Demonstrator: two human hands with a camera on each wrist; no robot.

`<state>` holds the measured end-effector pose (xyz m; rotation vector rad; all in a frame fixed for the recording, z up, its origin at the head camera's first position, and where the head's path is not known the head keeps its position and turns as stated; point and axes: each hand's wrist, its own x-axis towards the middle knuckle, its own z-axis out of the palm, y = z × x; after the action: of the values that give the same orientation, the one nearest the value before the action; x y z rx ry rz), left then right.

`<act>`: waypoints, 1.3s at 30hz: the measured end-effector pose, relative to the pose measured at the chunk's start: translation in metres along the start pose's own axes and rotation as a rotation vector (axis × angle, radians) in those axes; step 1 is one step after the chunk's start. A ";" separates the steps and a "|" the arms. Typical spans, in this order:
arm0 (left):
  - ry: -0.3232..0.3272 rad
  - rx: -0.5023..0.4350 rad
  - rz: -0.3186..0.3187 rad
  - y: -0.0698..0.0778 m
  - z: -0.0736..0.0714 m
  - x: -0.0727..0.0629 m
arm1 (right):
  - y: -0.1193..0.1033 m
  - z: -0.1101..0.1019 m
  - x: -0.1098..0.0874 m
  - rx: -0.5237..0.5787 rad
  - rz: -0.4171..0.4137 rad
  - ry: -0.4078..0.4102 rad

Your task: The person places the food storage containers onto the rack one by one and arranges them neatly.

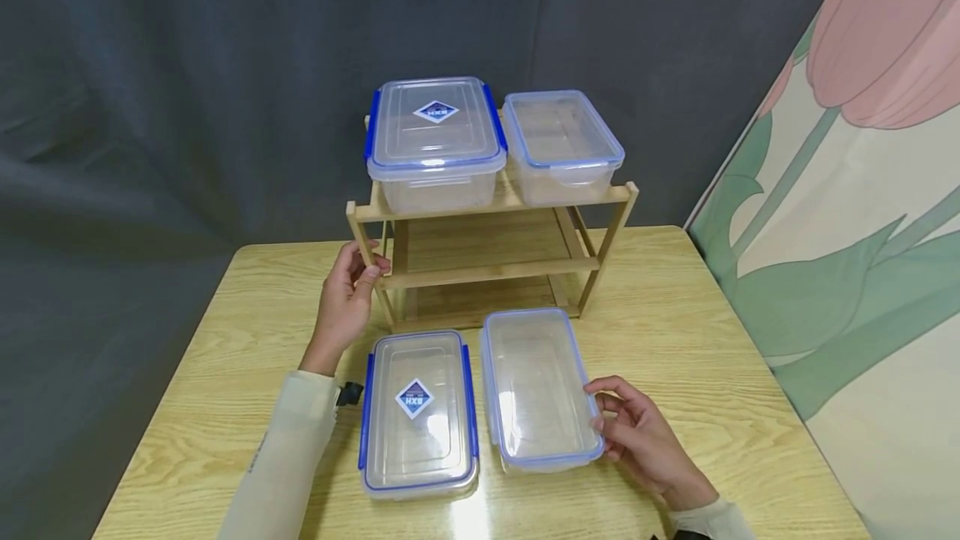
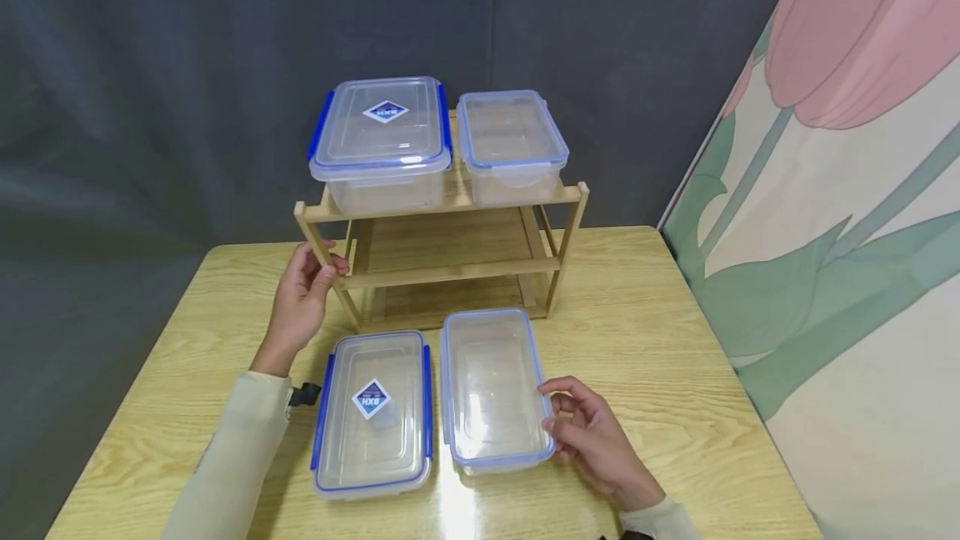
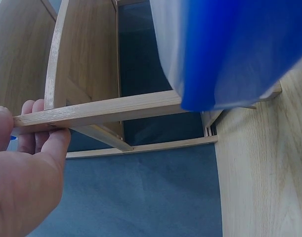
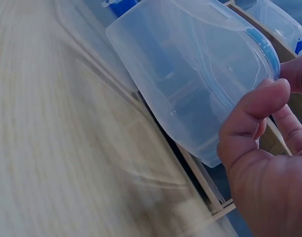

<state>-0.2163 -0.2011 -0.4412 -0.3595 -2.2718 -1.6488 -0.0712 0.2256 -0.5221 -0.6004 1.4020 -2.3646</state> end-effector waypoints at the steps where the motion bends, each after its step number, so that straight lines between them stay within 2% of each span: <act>1: 0.000 0.000 0.001 0.000 0.000 0.000 | -0.001 0.000 0.000 -0.009 -0.004 0.001; 7: 0.002 0.003 0.001 0.001 -0.001 0.000 | -0.007 0.003 0.005 -0.039 -0.030 -0.002; 22: -0.008 -0.008 0.002 0.000 -0.001 0.001 | -0.021 0.014 0.015 0.033 -0.135 -0.116; 34: -0.009 0.002 -0.012 0.000 -0.001 -0.001 | -0.030 0.022 0.026 0.000 -0.244 -0.171; 39: -0.009 -0.002 -0.005 0.002 -0.001 -0.001 | -0.036 0.028 0.032 -0.037 -0.273 -0.159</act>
<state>-0.2148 -0.2013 -0.4400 -0.3629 -2.2802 -1.6552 -0.0872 0.2060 -0.4725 -1.0243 1.3698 -2.4329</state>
